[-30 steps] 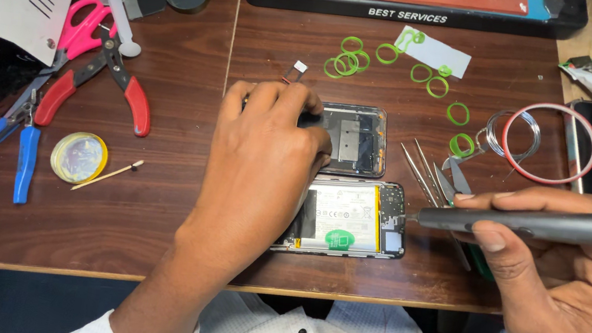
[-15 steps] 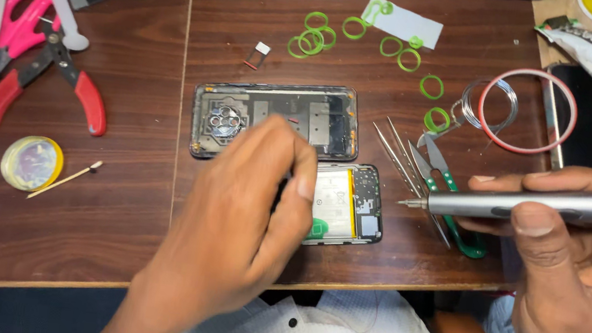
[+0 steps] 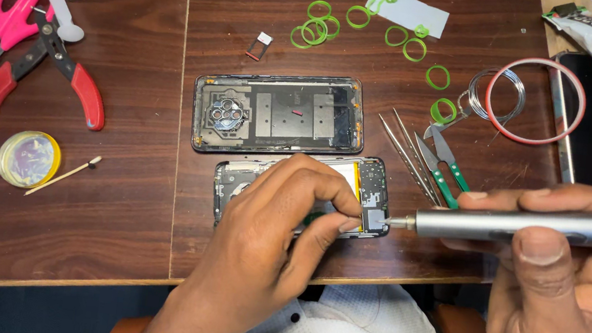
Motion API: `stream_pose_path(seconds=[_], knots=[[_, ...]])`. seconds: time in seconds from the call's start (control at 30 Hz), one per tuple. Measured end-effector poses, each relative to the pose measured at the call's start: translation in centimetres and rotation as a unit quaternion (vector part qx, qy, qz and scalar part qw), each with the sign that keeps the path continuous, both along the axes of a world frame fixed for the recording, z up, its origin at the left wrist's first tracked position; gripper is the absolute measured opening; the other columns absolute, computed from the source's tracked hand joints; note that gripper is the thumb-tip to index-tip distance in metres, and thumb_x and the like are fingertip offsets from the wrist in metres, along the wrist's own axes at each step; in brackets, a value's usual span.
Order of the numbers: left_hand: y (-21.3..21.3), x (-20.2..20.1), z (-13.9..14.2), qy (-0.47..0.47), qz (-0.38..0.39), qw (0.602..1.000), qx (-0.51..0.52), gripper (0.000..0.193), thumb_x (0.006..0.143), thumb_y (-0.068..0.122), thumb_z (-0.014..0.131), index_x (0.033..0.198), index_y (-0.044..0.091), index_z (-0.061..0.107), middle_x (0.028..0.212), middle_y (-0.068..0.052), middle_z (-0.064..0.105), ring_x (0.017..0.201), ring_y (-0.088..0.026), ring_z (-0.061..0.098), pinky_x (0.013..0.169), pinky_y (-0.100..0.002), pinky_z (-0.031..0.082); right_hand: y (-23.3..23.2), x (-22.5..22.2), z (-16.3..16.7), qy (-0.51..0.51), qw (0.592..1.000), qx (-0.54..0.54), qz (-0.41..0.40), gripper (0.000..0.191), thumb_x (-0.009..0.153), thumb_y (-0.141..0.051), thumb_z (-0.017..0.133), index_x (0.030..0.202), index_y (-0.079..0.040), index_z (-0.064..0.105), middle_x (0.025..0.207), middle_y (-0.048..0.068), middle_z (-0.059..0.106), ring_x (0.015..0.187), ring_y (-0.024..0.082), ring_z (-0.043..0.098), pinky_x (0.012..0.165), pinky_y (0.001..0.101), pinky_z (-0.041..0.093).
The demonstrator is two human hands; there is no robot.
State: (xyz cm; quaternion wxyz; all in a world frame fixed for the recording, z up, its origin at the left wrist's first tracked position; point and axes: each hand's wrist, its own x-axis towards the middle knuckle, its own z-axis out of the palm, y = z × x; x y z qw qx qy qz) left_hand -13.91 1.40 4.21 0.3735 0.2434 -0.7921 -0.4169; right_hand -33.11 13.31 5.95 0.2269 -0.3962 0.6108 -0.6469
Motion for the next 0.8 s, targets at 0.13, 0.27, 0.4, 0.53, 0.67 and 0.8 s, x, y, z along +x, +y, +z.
stream_pose_path(seconds=[0.13,0.27,0.4,0.53,0.67,0.8], knots=[[0.09,-0.01,0.02,0.004,-0.006,1.0,0.0,0.012,0.097,0.009,0.073,0.101,0.003,0.063,0.098,-0.008,0.066,0.092,-0.023,0.068,0.081,-0.035,0.055,0.18,0.26,-0.19,-0.008,1.0,-0.016,0.018,0.021,0.115,-0.011,0.06,0.121,0.004,0.047,0.104,0.028,0.07,0.097,0.027,0.075,0.094,0.0393,0.066],[0.07,0.02,-0.03,0.002,-0.007,1.0,-0.031,0.016,0.096,0.012,0.075,0.099,0.004,0.061,0.097,-0.008,0.065,0.09,-0.023,0.066,0.081,-0.036,0.053,0.08,0.31,-0.24,-0.008,1.0,-0.019,0.022,0.023,0.113,-0.012,0.061,0.12,0.004,0.048,0.103,0.027,0.07,0.094,0.027,0.075,0.091,0.0391,0.067],[0.06,-0.05,-0.2,-0.001,-0.011,0.998,-0.054,0.018,0.097,0.011,0.075,0.099,0.004,0.059,0.096,-0.008,0.064,0.09,-0.023,0.065,0.082,-0.036,0.052,0.15,0.65,-0.09,0.022,1.0,-0.012,0.016,0.025,0.114,-0.016,0.062,0.12,0.004,0.048,0.102,0.026,0.071,0.096,0.026,0.076,0.092,0.0366,0.067],[0.16,-0.14,-0.24,-0.009,-0.006,0.997,-0.075,0.017,0.097,0.01,0.075,0.099,0.005,0.058,0.095,-0.007,0.063,0.089,-0.023,0.065,0.082,-0.036,0.052,0.0,0.64,0.01,0.05,0.999,0.004,0.017,0.025,0.112,-0.018,0.061,0.121,0.002,0.049,0.099,0.024,0.072,0.09,0.024,0.077,0.086,0.0317,0.066],[0.17,-0.26,-0.22,-0.018,0.002,0.996,-0.088,0.017,0.097,0.012,0.075,0.099,0.005,0.059,0.094,-0.006,0.063,0.087,-0.022,0.064,0.08,-0.036,0.051,-0.1,0.7,-0.03,0.052,0.998,-0.014,0.036,0.024,0.114,-0.017,0.062,0.12,0.002,0.049,0.1,0.023,0.073,0.093,0.023,0.077,0.091,0.031,0.067],[0.16,-0.33,-0.23,-0.023,0.01,0.994,-0.104,0.017,0.098,0.013,0.074,0.101,0.005,0.059,0.095,-0.006,0.063,0.088,-0.022,0.064,0.081,-0.037,0.052,-0.08,0.66,-0.08,0.098,0.995,-0.008,0.024,0.025,0.113,-0.018,0.063,0.119,0.002,0.049,0.101,0.022,0.073,0.092,0.02,0.077,0.089,0.0283,0.065]])
